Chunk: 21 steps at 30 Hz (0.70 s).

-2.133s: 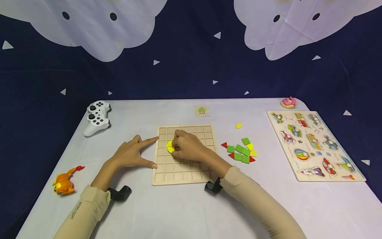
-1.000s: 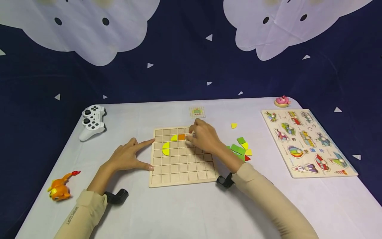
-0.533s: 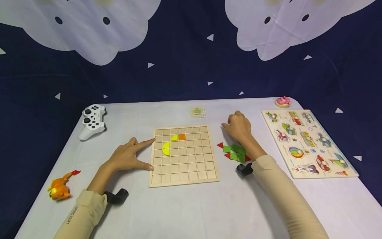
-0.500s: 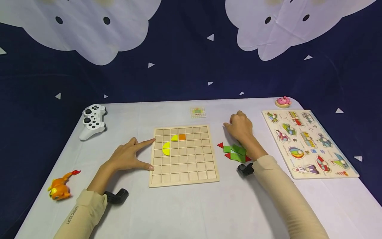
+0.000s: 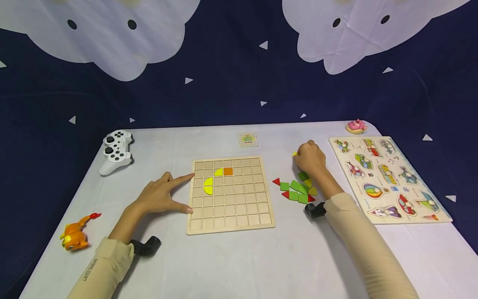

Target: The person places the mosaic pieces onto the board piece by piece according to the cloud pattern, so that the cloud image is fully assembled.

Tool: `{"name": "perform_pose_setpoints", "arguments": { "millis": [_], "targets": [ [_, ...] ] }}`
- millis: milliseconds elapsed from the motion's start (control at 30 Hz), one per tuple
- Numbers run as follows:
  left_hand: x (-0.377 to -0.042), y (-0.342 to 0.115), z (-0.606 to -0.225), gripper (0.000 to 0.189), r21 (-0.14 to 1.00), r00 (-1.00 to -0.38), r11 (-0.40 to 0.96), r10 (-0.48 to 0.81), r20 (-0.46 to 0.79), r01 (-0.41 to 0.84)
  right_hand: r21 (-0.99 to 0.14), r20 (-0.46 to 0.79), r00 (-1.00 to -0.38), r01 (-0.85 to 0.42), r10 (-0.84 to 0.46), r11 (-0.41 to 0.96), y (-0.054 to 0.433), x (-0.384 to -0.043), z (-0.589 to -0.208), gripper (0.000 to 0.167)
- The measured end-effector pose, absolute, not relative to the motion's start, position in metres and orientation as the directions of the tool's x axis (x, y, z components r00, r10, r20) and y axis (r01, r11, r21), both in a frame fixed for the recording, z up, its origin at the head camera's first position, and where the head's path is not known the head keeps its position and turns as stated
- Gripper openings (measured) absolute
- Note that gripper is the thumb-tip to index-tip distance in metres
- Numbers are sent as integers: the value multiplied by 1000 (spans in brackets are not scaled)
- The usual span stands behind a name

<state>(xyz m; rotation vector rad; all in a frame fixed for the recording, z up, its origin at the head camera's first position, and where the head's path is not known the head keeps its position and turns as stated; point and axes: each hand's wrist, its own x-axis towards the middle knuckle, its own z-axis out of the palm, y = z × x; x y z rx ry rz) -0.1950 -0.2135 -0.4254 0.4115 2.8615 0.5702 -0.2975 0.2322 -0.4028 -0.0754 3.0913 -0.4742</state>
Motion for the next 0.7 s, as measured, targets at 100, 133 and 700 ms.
{"name": "perform_pose_setpoints", "arguments": {
  "millis": [100, 133, 700],
  "targets": [
    [-195, -214, -426, 111, 398, -943, 888, 305, -135, 230, -316, -6, -998, -65, -70, 946, 232, -298, -403, 33],
    [-194, -215, -426, 111, 398, -943, 888, 304, -136, 229, -320, -2, -997, -68, -73, 945, 231, -299, -404, 33],
    [-194, -215, -424, 111, 394, -942, 887, 311, -124, 240, -345, 27, -998, -59, -53, 937, 228, -301, -405, 36]
  ]
}}
